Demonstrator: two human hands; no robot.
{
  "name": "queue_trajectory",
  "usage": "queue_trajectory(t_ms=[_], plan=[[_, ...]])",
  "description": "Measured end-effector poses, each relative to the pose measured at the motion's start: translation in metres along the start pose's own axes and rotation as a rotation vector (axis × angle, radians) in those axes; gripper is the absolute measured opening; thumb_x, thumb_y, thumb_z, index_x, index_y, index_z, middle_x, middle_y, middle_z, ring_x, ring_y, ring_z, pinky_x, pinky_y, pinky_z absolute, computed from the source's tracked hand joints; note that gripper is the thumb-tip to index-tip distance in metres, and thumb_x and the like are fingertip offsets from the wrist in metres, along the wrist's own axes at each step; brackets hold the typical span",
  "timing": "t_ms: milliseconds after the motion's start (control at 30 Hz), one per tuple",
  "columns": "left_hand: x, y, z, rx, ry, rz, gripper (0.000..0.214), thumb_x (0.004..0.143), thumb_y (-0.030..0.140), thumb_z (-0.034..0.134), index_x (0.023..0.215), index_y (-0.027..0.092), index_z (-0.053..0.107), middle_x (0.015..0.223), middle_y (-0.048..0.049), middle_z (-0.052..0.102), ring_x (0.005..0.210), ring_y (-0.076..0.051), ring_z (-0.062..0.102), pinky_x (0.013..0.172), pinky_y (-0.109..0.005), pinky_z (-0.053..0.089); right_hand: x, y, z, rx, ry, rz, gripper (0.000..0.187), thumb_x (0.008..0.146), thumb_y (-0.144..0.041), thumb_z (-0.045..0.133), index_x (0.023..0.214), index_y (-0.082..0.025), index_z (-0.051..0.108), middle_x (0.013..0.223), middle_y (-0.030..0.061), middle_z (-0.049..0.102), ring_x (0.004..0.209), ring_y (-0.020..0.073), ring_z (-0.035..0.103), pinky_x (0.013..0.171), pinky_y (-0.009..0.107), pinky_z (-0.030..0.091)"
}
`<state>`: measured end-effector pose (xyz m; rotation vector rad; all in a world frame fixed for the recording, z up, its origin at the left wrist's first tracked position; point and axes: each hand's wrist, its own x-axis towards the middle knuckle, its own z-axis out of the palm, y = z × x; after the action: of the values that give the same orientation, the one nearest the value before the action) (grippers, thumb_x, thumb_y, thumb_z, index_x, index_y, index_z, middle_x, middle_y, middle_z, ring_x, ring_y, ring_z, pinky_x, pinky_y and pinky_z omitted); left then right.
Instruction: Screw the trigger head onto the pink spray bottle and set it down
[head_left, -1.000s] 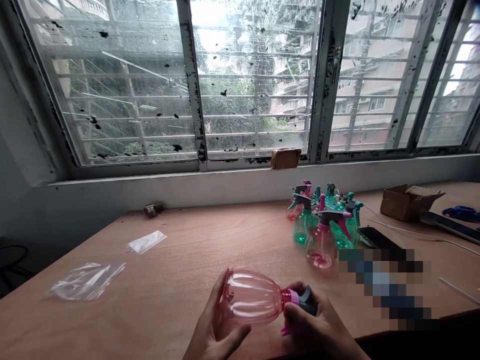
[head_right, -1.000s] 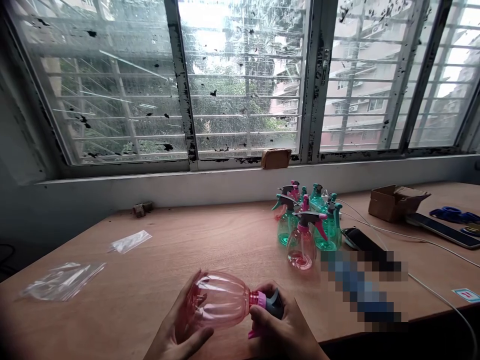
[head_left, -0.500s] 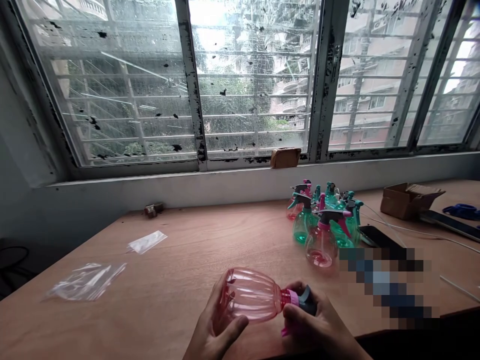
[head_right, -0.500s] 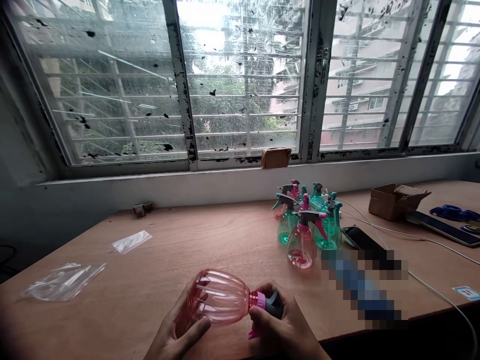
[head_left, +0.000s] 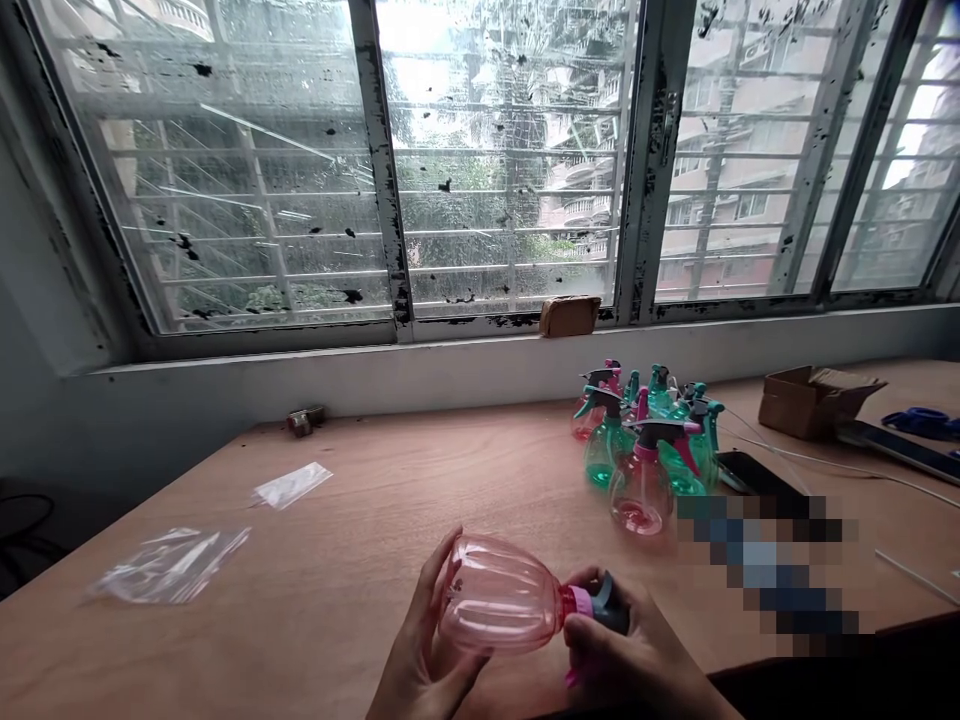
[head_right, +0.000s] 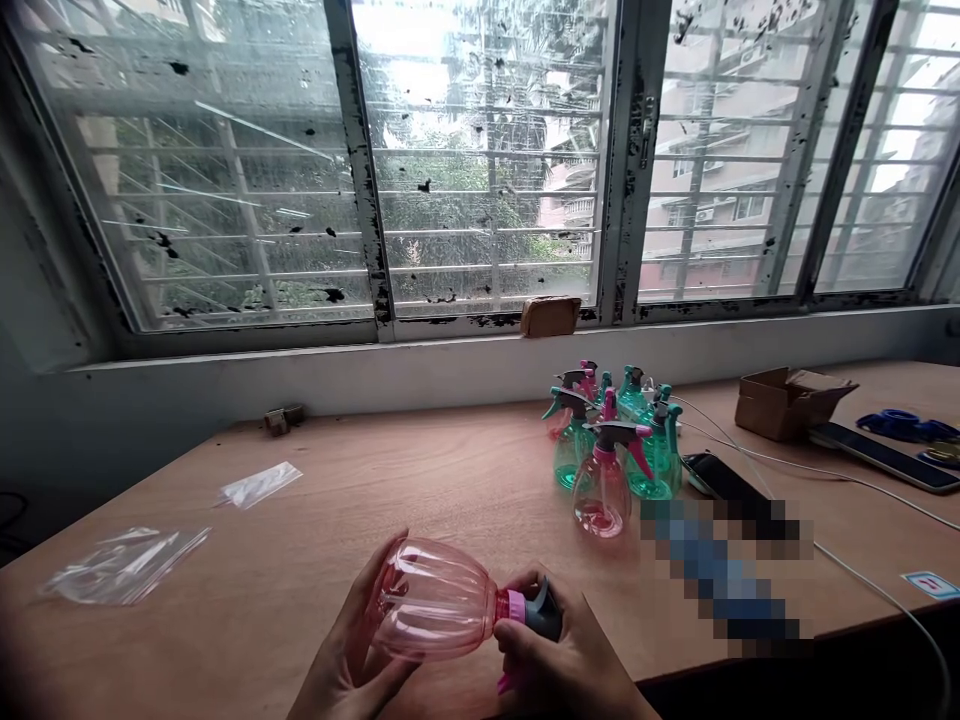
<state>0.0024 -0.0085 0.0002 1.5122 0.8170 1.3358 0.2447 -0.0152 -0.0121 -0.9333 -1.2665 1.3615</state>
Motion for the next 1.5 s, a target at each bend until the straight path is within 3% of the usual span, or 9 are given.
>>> queue_trajectory(t_ms=[267, 433, 667, 767, 967, 1100, 1233, 1367, 1500], plan=[[-0.004, -0.004, -0.001, -0.091, 0.064, -0.069, 0.088, 0.081, 0.047, 0.081, 0.156, 0.034, 0.037, 0.162, -0.0085, 0.044, 0.151, -0.035, 0.036, 0.123, -0.044, 0.031, -0.002, -0.001, 0.000, -0.007, -0.006, 0.021, 0.046, 0.075, -0.055, 0.084, 0.092, -0.020, 0.060, 0.064, -0.0011, 0.071, 0.054, 0.0168, 0.070, 0.053, 0.026, 0.057], [0.000, -0.006, -0.006, -0.093, 0.042, -0.176, 0.073, 0.080, 0.047, 0.082, 0.144, 0.024, 0.053, 0.139, -0.0151, 0.063, 0.128, -0.037, 0.060, 0.111, -0.045, 0.046, -0.003, -0.002, 0.001, -0.017, 0.006, -0.011, 0.045, 0.076, -0.056, 0.083, 0.093, -0.019, 0.061, 0.064, -0.0009, 0.071, 0.053, 0.0171, 0.069, 0.053, 0.027, 0.058], [-0.001, -0.010, -0.003, 0.045, 0.016, 0.019, 0.073, 0.084, 0.040, 0.080, 0.149, 0.042, 0.047, 0.166, -0.0011, 0.038, 0.148, -0.034, 0.040, 0.126, -0.044, 0.024, -0.002, -0.004, -0.001, 0.017, 0.007, 0.020, 0.047, 0.074, -0.053, 0.085, 0.093, -0.018, 0.061, 0.066, -0.0011, 0.071, 0.055, 0.0167, 0.068, 0.054, 0.030, 0.061], [-0.005, -0.010, -0.002, 0.049, 0.035, -0.001, 0.076, 0.083, 0.040, 0.080, 0.150, 0.041, 0.045, 0.168, -0.0013, 0.032, 0.146, -0.036, 0.042, 0.123, -0.045, 0.030, -0.001, -0.004, -0.001, -0.019, 0.012, -0.001, 0.046, 0.074, -0.054, 0.085, 0.091, -0.018, 0.061, 0.068, 0.0001, 0.072, 0.055, 0.0168, 0.069, 0.054, 0.029, 0.060], [-0.001, -0.005, -0.008, -0.077, 0.034, -0.136, 0.086, 0.079, 0.056, 0.080, 0.151, 0.026, 0.044, 0.141, -0.0155, 0.059, 0.129, -0.037, 0.059, 0.109, -0.045, 0.046, -0.002, -0.004, -0.001, -0.056, 0.001, -0.042, 0.044, 0.075, -0.051, 0.085, 0.094, -0.019, 0.062, 0.065, -0.0014, 0.072, 0.055, 0.0163, 0.070, 0.054, 0.026, 0.056], [0.004, -0.003, -0.009, -0.101, 0.013, -0.184, 0.080, 0.073, 0.049, 0.088, 0.142, 0.026, 0.056, 0.118, -0.0099, 0.068, 0.106, -0.030, 0.070, 0.096, -0.039, 0.053, -0.002, -0.006, -0.001, -0.056, 0.013, -0.032, 0.045, 0.073, -0.050, 0.087, 0.094, -0.020, 0.062, 0.065, -0.0015, 0.073, 0.054, 0.0174, 0.071, 0.053, 0.027, 0.057], [0.000, 0.002, -0.003, -0.109, -0.050, -0.064, 0.087, 0.072, 0.037, 0.091, 0.147, 0.040, 0.048, 0.146, -0.0070, 0.058, 0.125, -0.031, 0.061, 0.106, -0.038, 0.048, 0.000, -0.006, -0.006, 0.068, -0.008, 0.008, 0.049, 0.073, -0.054, 0.086, 0.093, -0.019, 0.058, 0.065, -0.0010, 0.073, 0.052, 0.0156, 0.070, 0.051, 0.025, 0.055], [-0.007, 0.002, -0.002, 0.029, -0.049, 0.096, 0.078, 0.081, 0.037, 0.084, 0.149, 0.041, 0.048, 0.164, -0.0070, 0.040, 0.137, -0.037, 0.050, 0.109, -0.043, 0.045, -0.002, -0.003, -0.009, 0.141, -0.038, 0.040, 0.052, 0.072, -0.057, 0.086, 0.092, -0.019, 0.057, 0.064, -0.0004, 0.073, 0.049, 0.0146, 0.069, 0.048, 0.021, 0.050], [-0.008, -0.007, -0.011, -0.075, -0.143, 0.048, 0.101, 0.066, 0.058, 0.090, 0.153, 0.038, 0.043, 0.163, -0.0110, 0.042, 0.142, -0.044, 0.044, 0.111, -0.051, 0.041, -0.014, -0.005, -0.008, -0.224, 0.116, -0.186, 0.035, 0.079, -0.048, 0.084, 0.095, -0.020, 0.069, 0.071, 0.0031, 0.077, 0.059, 0.0209, 0.073, 0.057, 0.030, 0.058]])
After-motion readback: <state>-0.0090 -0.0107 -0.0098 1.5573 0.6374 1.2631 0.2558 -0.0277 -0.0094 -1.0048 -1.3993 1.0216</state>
